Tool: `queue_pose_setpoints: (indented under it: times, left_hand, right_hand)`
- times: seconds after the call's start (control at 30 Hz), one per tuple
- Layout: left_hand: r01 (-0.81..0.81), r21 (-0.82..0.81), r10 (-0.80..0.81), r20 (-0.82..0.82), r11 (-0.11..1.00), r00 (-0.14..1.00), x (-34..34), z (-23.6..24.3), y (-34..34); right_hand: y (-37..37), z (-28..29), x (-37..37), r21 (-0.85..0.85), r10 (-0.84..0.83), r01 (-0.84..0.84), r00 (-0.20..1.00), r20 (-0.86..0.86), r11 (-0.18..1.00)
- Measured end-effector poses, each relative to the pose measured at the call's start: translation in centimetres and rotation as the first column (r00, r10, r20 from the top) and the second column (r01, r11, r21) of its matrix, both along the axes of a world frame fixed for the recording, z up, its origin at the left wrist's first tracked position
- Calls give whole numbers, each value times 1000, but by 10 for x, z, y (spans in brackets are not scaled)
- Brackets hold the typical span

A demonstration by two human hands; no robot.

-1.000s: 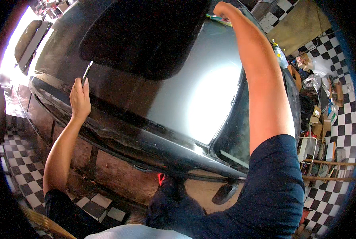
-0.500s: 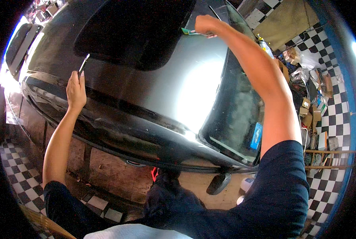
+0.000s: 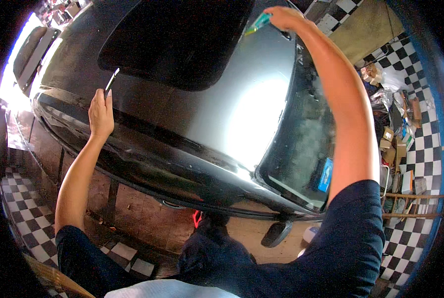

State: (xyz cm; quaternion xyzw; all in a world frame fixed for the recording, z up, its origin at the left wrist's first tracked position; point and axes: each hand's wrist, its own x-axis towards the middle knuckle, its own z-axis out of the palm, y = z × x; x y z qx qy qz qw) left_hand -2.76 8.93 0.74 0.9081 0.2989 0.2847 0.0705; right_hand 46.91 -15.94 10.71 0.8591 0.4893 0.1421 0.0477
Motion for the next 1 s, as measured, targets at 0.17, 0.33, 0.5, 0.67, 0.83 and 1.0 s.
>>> queue_pose_setpoints:
  times: [0.17,0.33,0.5,0.67,0.83,1.0]
  left_hand:
    - [-35,45,35,-14,998,999,-13,-5,8]
    - [-19,1,19,13,1000,1000,-8,-6,7]
    - [9,47,-10,29,999,1000,-11,-10,8]
    - [24,32,-24,1,999,1000,-8,-9,7]
    - [-2,6,2,-10,1000,1000,-6,-6,7]
    - [-9,-11,8,-44,1000,999,-11,-4,7]
  right_hand:
    - [93,23,-59,-34,22,-30,976,-215,999]
    - [82,-15,-7,-114,125,-159,958,-259,981]
    - [-21,-25,-20,-180,-84,8,905,-417,984]
    - [-35,16,-25,-308,-212,132,947,-241,942]
    - [25,-3,-13,-47,32,-45,967,-253,998]
    - [15,-42,-1,-21,248,-249,967,-66,968]
